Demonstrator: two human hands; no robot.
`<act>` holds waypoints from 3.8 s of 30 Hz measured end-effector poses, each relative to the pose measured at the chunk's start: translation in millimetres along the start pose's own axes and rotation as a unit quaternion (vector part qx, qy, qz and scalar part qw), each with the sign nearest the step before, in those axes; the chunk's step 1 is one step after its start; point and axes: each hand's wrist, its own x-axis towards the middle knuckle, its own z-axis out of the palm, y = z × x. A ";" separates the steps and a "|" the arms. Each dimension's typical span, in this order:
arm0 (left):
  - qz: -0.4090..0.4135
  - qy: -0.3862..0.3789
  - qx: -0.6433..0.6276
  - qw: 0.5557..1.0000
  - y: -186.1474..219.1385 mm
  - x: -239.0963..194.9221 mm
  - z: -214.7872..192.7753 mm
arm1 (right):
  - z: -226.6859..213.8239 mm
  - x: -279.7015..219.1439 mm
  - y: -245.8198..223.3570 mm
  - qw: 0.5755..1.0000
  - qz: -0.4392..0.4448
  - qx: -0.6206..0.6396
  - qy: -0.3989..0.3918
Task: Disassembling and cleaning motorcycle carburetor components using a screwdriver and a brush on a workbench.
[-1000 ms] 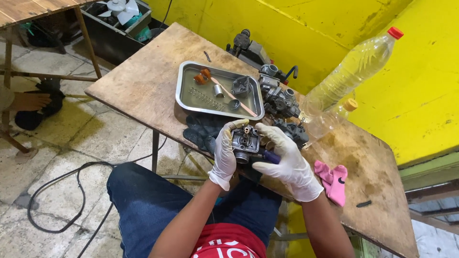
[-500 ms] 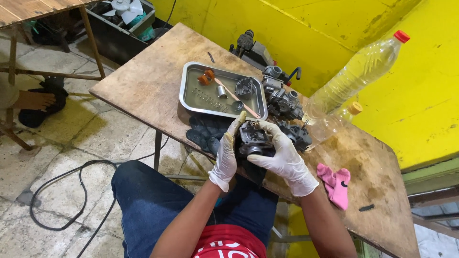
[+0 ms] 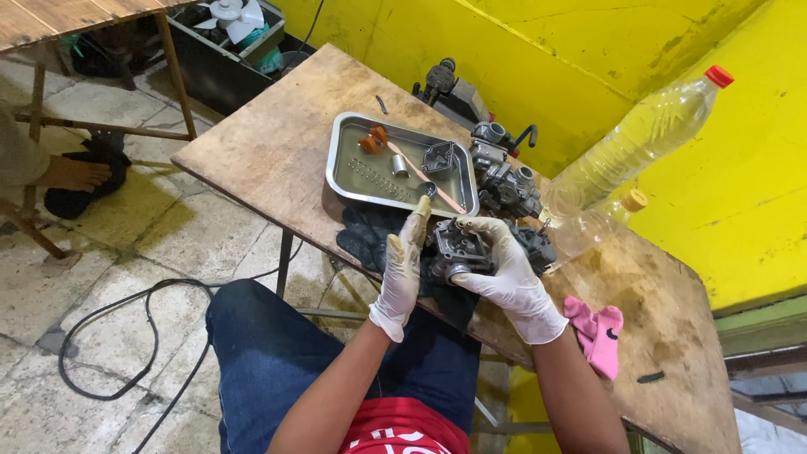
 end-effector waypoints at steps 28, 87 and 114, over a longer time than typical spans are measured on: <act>0.004 -0.066 0.881 0.468 28.9 212.4 -114.2 | -15.0 -13.0 -13.2 0.994 -0.043 0.086 0.044; 0.106 0.032 0.659 0.744 212.2 162.1 -106.2 | 131.1 221.6 -52.0 0.910 0.090 -0.401 0.055; 0.057 0.010 0.615 0.787 157.6 171.9 -108.3 | 54.3 265.4 40.7 0.914 -0.005 -0.404 0.035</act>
